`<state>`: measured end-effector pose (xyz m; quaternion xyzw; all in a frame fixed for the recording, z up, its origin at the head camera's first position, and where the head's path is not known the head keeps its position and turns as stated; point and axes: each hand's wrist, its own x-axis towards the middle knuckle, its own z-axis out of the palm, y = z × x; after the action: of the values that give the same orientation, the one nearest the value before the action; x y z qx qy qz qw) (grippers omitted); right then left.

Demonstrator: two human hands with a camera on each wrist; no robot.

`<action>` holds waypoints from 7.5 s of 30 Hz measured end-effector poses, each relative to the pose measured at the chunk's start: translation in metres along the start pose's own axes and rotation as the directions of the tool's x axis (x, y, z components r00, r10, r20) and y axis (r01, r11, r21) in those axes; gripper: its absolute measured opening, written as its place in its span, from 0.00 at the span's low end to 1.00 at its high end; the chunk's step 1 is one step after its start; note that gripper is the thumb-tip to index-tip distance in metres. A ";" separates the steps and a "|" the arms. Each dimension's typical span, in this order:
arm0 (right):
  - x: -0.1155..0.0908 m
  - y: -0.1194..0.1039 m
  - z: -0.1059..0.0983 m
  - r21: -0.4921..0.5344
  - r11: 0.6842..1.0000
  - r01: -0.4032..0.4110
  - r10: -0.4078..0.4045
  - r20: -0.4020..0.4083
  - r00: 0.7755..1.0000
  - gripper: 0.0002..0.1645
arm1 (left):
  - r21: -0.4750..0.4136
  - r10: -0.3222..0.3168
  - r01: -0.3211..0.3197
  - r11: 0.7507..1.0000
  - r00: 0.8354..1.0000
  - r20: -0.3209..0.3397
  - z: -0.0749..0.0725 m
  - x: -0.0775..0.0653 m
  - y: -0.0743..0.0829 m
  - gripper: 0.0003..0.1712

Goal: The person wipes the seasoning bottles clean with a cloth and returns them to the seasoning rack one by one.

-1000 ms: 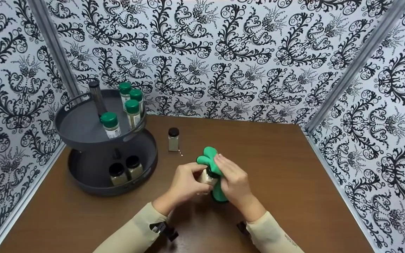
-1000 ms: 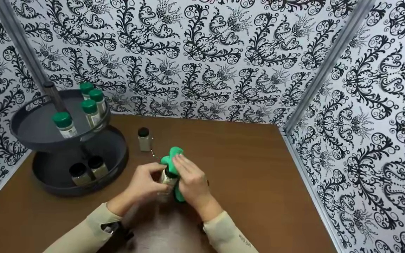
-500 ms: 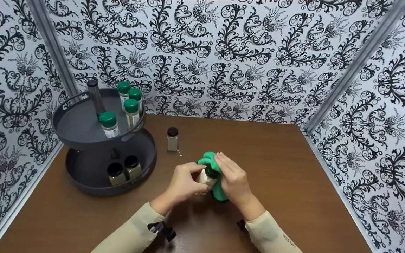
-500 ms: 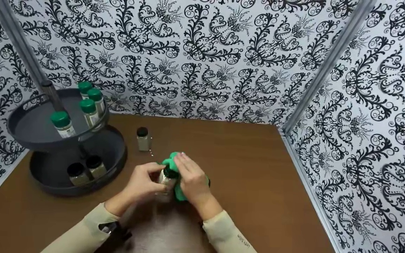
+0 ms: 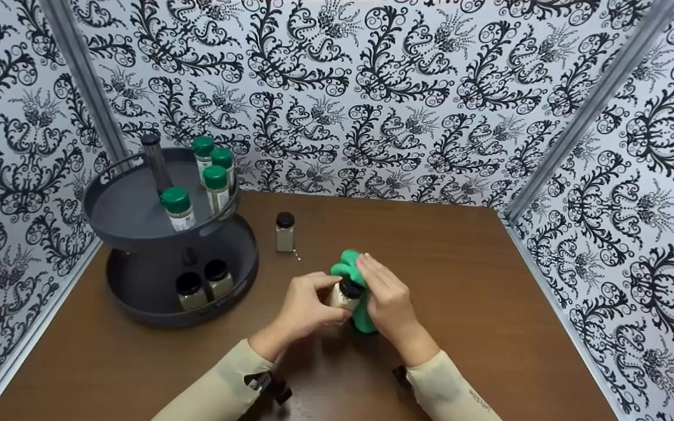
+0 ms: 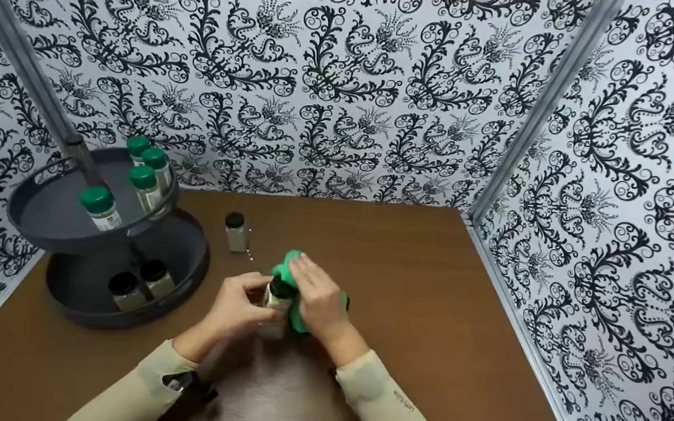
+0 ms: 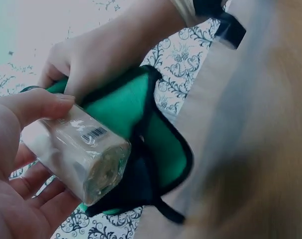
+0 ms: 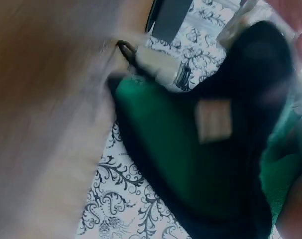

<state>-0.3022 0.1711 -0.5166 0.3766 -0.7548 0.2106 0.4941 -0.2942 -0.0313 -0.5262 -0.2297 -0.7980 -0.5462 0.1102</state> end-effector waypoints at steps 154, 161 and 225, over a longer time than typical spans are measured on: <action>0.003 -0.035 -0.008 0.537 0.711 -0.453 0.473 0.111 0.874 0.40 | -0.399 -0.029 -0.047 0.916 0.983 -0.181 -0.012 0.004 0.006 0.27; -0.012 -0.035 0.013 0.425 0.560 -0.712 0.633 0.335 0.698 0.30 | -0.371 -0.021 -0.062 0.926 0.976 -0.217 -0.020 0.004 0.008 0.27; -0.008 -0.031 0.001 0.309 0.736 -0.603 0.538 0.274 0.797 0.34 | -0.290 -0.011 -0.052 0.955 0.977 -0.212 -0.005 0.003 -0.008 0.29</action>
<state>-0.2774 0.1538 -0.5259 0.2309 -0.8164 0.4623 0.2579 -0.3013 -0.0381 -0.5298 -0.1925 -0.6891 -0.6790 0.1645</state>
